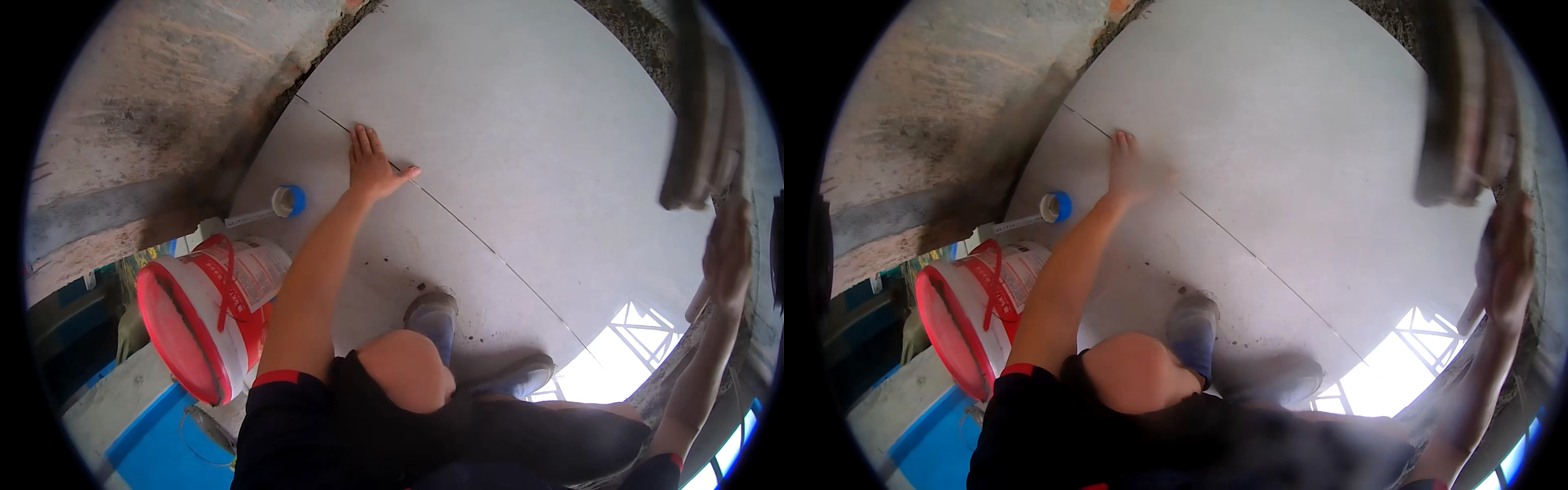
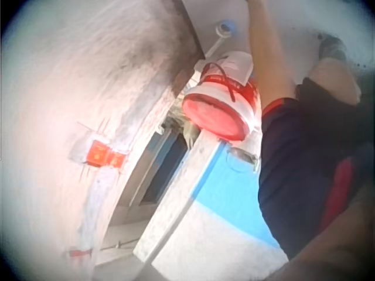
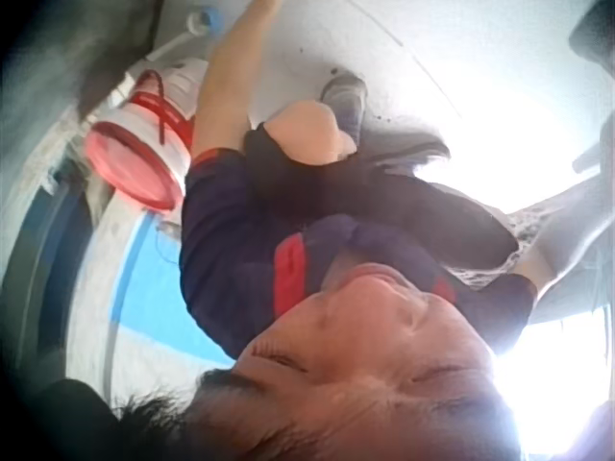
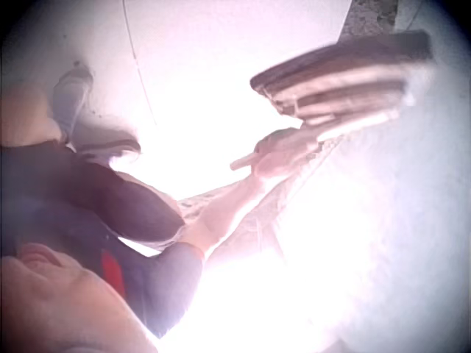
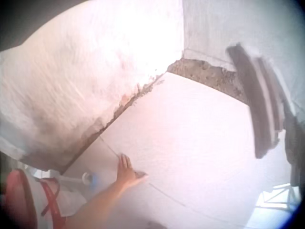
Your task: The person assists another individual in lifting and placing a large floor tile onto a sand bed. The person then uses a wooden float to tap the tile into place and applies tape to the seams between tiles.
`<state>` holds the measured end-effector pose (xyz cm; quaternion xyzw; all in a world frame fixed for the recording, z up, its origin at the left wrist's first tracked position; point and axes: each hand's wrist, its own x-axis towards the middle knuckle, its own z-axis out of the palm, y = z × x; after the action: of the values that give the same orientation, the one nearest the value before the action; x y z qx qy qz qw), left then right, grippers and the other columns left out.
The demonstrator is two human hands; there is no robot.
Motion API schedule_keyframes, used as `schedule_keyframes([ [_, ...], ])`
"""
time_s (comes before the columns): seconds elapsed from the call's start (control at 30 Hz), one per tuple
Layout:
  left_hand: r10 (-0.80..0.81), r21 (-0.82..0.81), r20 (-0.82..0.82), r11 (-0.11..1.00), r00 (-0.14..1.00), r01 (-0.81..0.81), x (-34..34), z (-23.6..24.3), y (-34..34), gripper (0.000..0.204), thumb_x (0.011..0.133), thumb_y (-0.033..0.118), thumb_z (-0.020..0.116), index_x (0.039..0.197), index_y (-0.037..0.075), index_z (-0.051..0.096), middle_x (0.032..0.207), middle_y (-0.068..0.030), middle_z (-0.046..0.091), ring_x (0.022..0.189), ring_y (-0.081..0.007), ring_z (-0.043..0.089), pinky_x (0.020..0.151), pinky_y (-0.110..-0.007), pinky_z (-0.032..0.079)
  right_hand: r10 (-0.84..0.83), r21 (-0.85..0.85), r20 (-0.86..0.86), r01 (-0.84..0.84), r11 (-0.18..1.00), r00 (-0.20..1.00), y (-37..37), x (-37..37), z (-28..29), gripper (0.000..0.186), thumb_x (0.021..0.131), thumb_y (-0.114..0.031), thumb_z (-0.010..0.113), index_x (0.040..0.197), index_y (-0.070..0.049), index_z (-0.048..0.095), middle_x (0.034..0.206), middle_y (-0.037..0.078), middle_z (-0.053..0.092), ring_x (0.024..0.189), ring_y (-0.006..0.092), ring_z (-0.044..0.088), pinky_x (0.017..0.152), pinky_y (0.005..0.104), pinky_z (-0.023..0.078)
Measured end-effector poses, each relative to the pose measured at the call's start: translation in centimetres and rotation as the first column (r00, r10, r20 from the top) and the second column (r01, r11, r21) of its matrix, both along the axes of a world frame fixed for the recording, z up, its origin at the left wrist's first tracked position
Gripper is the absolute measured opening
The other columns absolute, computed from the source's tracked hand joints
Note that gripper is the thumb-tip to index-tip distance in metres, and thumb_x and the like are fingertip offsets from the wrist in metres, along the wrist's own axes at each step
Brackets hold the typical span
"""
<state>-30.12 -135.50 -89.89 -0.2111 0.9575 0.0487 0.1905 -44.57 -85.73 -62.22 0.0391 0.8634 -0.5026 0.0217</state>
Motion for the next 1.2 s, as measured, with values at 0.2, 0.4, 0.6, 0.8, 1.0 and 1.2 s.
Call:
schedule_keyframes([
  [0.2, -0.019, 0.021, 0.007, 1.000, 1.000, 0.019, -1.5, -0.5, 1.4, 0.120, 0.079, 0.069, 0.057, 0.146, -0.010, -0.004, 0.155, -0.0266, -0.007, 0.145, -0.0372, -0.008, 0.118, -0.044, 0.004, 0.029, 0.531, -0.010, -0.019, 0.847, 1.000, 9.0, 8.7, -17.8, 0.037, 0.098, -0.037, 0.041, 0.088, -0.006, 0.059, 0.071, 0.008, 0.056, 0.069, 0.0222, 0.057, 0.060, 0.0387, 0.045],
  [0.4, 0.074, 0.020, 0.179, 0.997, 0.981, -0.078, -0.7, 1.2, 2.1, 0.119, 0.080, 0.068, 0.057, 0.147, -0.009, -0.005, 0.155, -0.0259, -0.008, 0.145, -0.0365, -0.008, 0.118, -0.044, 0.004, 0.078, 0.146, 0.767, -0.291, 0.945, 0.637, -4.8, 4.3, -12.4, 0.058, 0.096, -0.060, 0.038, 0.065, -0.012, 0.049, 0.045, -0.004, 0.037, 0.034, 0.0087, 0.035, 0.034, 0.0279, 0.030],
  [0.6, 0.031, -0.059, 0.145, 0.998, 0.989, -0.023, -0.3, 0.4, -0.1, 0.119, 0.080, 0.067, 0.058, 0.146, -0.009, -0.003, 0.155, -0.0270, -0.006, 0.145, -0.0373, -0.006, 0.118, -0.045, 0.004, 0.464, -0.207, 0.032, -0.448, 0.870, 0.885, -1.2, 3.1, -5.4, 0.041, 0.101, -0.038, 0.040, 0.073, -0.009, 0.050, 0.056, -0.001, 0.046, 0.048, 0.0086, 0.045, 0.041, 0.0265, 0.038],
  [0.8, -0.008, -0.010, 0.199, 1.000, 0.980, 0.011, -3.5, 1.5, 2.4, 0.117, 0.079, 0.064, 0.061, 0.146, -0.011, 0.001, 0.154, -0.0288, -0.001, 0.145, -0.0389, -0.001, 0.117, -0.047, 0.005, 0.299, 0.555, 0.390, -0.481, 0.678, 0.871, 3.7, 13.1, -21.5, 0.046, 0.099, -0.042, 0.042, 0.080, -0.005, 0.061, 0.065, 0.013, 0.059, 0.069, 0.0286, 0.061, 0.062, 0.0402, 0.047],
  [1.0, -0.411, 0.182, 0.235, 0.909, 0.881, 0.375, -5.6, 6.6, 13.3, 0.132, 0.064, 0.065, 0.074, 0.145, -0.012, 0.005, 0.153, -0.0325, 0.002, 0.144, -0.0429, 0.001, 0.117, -0.049, 0.005, -0.014, 0.205, 0.808, -0.260, 0.944, 0.590, -1.0, 6.9, -15.9, 0.054, 0.096, -0.056, 0.045, 0.070, -0.009, 0.051, 0.053, -0.003, 0.044, 0.039, 0.0086, 0.039, 0.036, 0.0267, 0.033],
  [1.2, -0.375, 0.201, 0.059, 0.912, 0.925, 0.357, -1.3, 3.2, 12.8, 0.138, 0.058, 0.065, 0.079, 0.145, -0.013, 0.006, 0.152, -0.0333, -0.001, 0.144, -0.0443, -0.003, 0.117, -0.050, 0.007, 0.445, -0.307, 0.137, -0.389, 0.869, 0.885, 1.1, 5.2, -4.6, 0.043, 0.100, -0.044, 0.040, 0.077, -0.008, 0.047, 0.056, -0.005, 0.040, 0.046, 0.0056, 0.040, 0.038, 0.0195, 0.030],
])
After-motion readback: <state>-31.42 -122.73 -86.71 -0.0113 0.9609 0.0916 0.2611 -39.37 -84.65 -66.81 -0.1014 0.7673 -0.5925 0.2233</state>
